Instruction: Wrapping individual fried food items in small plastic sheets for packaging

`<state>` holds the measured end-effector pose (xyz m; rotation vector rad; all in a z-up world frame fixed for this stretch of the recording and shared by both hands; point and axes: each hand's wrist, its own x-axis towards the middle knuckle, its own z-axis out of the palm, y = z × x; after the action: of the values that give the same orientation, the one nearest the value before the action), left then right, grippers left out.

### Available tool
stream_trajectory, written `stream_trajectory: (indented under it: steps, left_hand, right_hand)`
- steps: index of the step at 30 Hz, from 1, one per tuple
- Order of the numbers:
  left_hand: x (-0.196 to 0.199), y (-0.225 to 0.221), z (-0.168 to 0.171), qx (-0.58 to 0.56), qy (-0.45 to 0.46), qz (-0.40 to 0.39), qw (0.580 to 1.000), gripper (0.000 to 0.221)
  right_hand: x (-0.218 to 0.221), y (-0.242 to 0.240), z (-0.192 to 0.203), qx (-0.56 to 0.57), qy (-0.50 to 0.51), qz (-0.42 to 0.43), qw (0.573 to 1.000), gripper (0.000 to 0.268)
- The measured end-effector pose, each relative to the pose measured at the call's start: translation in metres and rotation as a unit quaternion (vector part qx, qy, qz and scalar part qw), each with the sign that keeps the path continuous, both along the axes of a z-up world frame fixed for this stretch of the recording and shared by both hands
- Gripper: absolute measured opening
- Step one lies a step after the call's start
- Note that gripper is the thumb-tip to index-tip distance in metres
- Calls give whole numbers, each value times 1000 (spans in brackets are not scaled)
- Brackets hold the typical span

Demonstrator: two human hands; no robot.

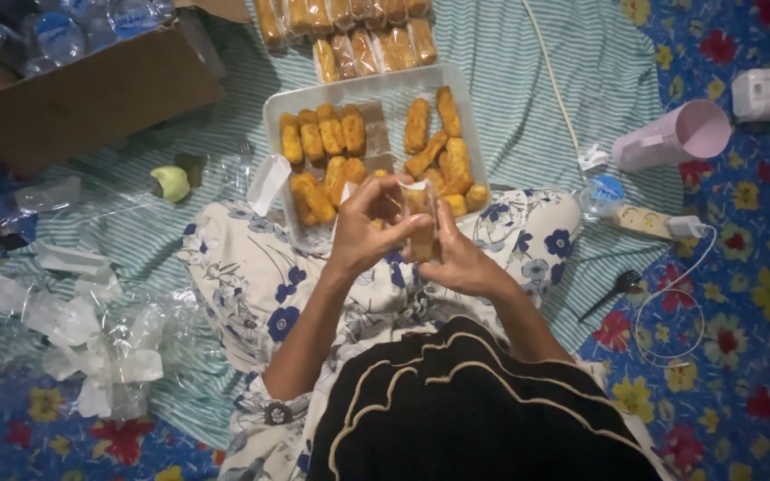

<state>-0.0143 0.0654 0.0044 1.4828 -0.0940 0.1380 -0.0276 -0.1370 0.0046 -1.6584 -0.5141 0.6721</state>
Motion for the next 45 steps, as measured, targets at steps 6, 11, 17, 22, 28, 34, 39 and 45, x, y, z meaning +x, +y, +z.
stream_trajectory:
  steps: [6, 11, 17, 22, 28, 34, 39, 45]
  left_hand:
    - [0, 1, 5, 6, 13, 26, 1000, 33]
    - [6, 2, -15, 0, 32, 38, 999, 17]
    - [3, 9, -16, 20, 32, 3, 999, 43]
    - [7, 2, -30, 111, -1, -10, 994, 62]
    - [12, 10, -30, 150, 79, 4, 986, 45]
    - [21, 15, -34, 39, 134, 32, 990, 25]
    - [22, 21, -29, -57, 131, -44, 989, 35]
    - [17, 18, -18, -127, 151, -53, 979, 30]
  right_hand:
    - [-6, 9, 2, 11, -12, 9, 1000, 98]
    - [-6, 6, -12, 29, 12, 7, 999, 102]
    - [0, 6, -8, 36, 55, 25, 998, 105]
    - [-1, 10, -9, -14, 16, 56, 998, 104]
    - [6, 18, -2, -13, 54, 71, 996, 112]
    - [13, 8, -27, 44, 126, 45, 990, 99]
    - [18, -2, -50, 87, 188, 1, 978, 105]
    - [26, -6, -44, 172, 243, 4, 955, 107]
